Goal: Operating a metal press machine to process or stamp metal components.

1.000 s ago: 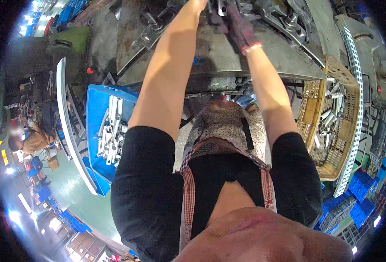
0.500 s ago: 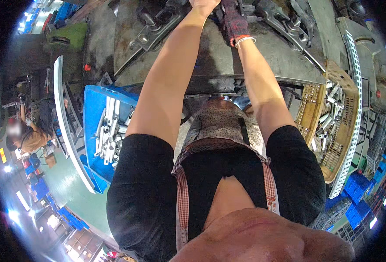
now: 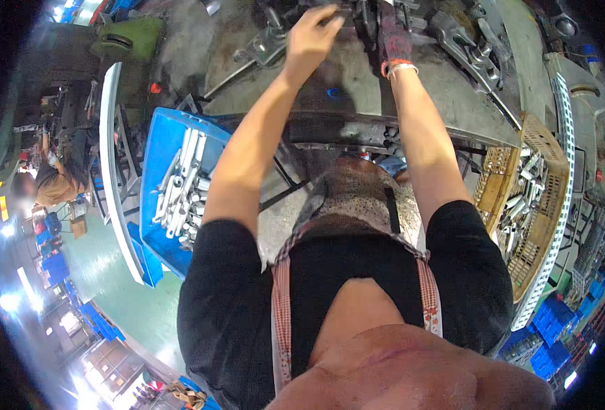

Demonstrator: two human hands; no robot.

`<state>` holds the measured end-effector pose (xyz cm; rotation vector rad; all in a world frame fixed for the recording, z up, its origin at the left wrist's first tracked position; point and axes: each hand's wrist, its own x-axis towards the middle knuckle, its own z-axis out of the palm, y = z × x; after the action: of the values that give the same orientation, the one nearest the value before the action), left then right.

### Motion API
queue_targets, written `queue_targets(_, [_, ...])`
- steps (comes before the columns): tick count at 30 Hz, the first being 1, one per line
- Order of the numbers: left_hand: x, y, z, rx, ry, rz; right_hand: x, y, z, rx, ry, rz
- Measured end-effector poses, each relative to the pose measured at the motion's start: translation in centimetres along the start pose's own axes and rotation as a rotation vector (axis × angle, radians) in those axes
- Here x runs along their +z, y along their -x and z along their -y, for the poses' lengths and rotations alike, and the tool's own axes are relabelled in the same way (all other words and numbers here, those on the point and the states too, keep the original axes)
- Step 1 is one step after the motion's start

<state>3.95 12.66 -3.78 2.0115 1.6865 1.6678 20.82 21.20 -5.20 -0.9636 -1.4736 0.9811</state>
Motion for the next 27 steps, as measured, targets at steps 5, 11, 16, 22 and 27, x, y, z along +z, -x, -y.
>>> queue_targets(5, [-10.6,9.8,-0.3,-0.788,0.126,0.075,-0.2,0.0,-0.9,0.238,0.051,0.069])
queue_targets(11, [-16.4,11.6,-1.2,-0.745,0.089,0.094,-0.6,0.7,-0.5,0.26,-0.041,0.011])
queue_targets(16, [-18.9,10.8,-1.6,-0.867,0.043,0.031,-0.8,0.1,-0.4,0.276,0.003,0.043])
queue_targets(22, [-2.1,-3.9,-1.2,-0.331,-0.251,0.356,-1.6,-1.6,-2.1,0.277,0.191,0.206])
queue_targets(27, [9.5,-11.9,1.4,-0.357,-0.355,0.356,-1.0,-1.8,-3.3,0.221,0.138,0.198])
